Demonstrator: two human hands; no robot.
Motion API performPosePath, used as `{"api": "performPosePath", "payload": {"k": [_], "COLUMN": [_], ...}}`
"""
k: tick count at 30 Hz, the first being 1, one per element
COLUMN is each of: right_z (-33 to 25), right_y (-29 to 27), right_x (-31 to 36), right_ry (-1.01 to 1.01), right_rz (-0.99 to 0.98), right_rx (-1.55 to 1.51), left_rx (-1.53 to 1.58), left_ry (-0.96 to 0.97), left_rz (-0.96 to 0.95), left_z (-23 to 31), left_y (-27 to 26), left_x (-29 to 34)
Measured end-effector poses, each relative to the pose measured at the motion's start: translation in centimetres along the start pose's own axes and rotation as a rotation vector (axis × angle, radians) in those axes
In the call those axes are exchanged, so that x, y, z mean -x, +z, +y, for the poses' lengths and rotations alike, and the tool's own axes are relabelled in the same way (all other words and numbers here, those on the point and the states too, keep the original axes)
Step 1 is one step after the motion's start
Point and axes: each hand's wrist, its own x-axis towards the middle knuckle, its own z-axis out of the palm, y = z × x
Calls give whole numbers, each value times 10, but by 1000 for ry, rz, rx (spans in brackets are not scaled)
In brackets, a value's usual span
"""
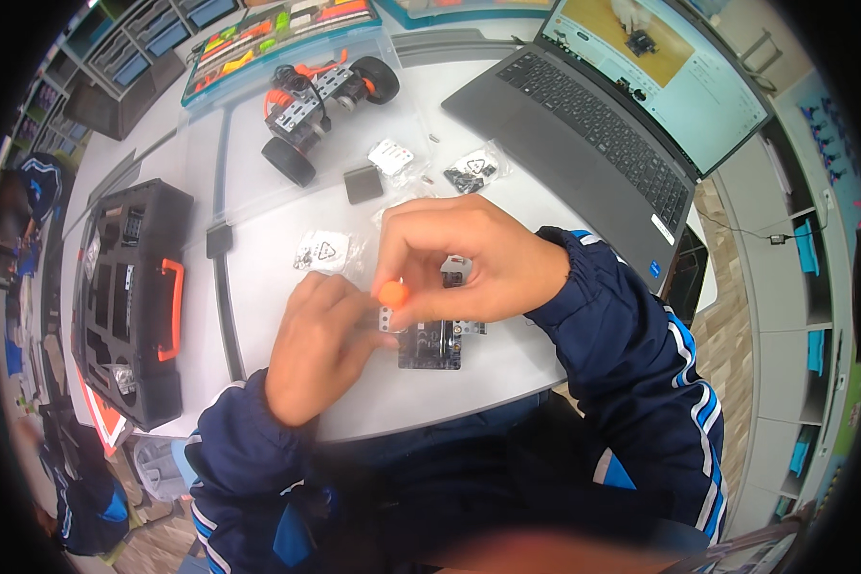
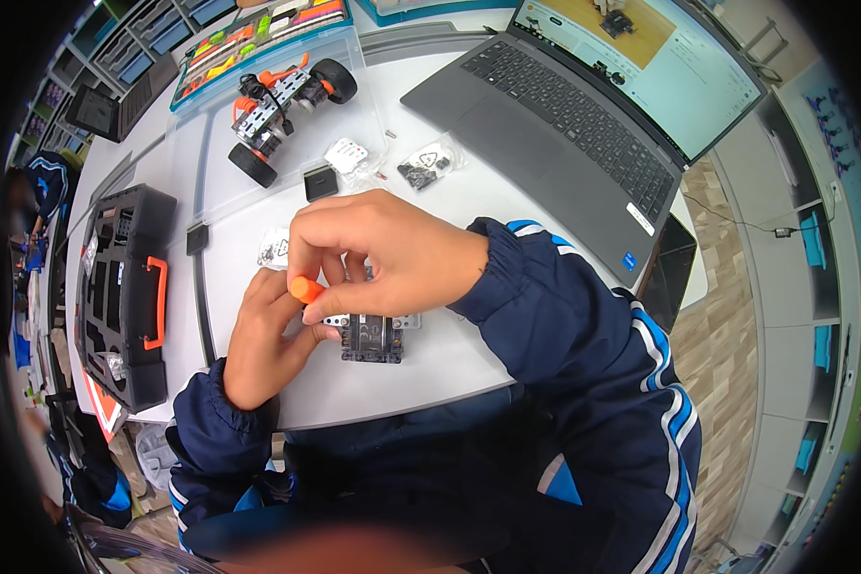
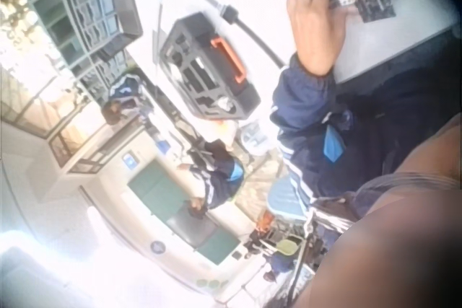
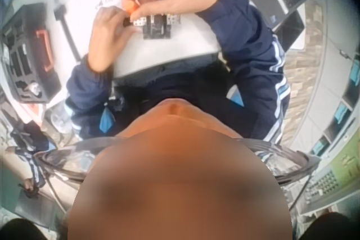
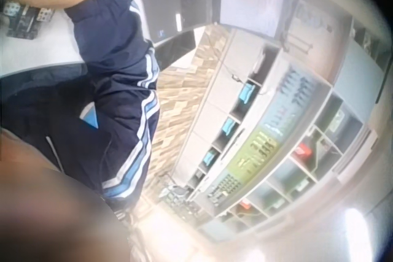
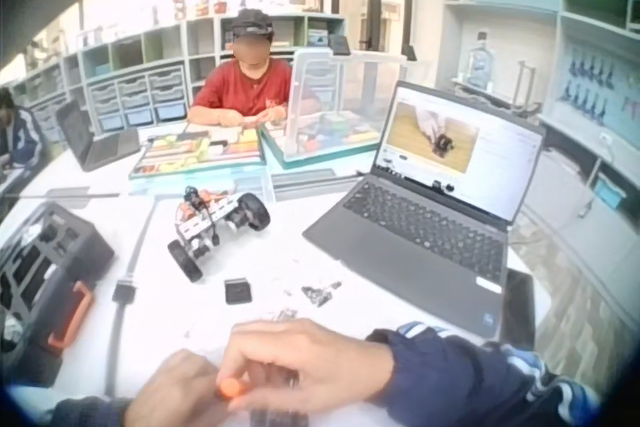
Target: The person assembles a small wheeled robot by attaching a chassis to a motorized base using an orange screwdriver. They tighten screws, align parts, and check the fit of the components on a white table.
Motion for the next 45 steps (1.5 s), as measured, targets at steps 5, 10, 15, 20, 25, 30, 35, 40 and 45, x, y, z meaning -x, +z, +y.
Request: {"api": "performPosePath", "payload": {"k": [5, 10, 15, 20, 25, 30, 35, 40, 45], "right_z": [-2, -3, -1, 0, 2, 4, 2, 37, 51], "right_y": [-1, 0, -1, 0, 2, -20, -72, -82, -84], "right_x": [2, 0, -1, -2, -3, 2, 15, 30, 38], "right_ry": [7, -7, 3, 39, -2, -103, 152, 585, 1046], "right_rz": [9, 65, 83, 96, 96, 218, 629, 679, 669], "right_rx": [61, 108, 138, 135, 114, -97, 278, 1270, 1215], "left_rx": [-69, -44, -7, -30, 41, 49, -20, -39, -72], "left_ry": [27, -5, -13, 61, 45, 53, 135, 257, 302], "left_rz": [26, 50, 19, -79, -178, -224, -211, -85, -35], "left_z": [-1, -3, -5, -5, -7, -13, -21, -25, -25], "left_y": [3, 6, 6, -5, -6, -3, -1, 8, 11], "left_x": [0, 2, -4, -13, -19, -21, -18, -14, -14]}}
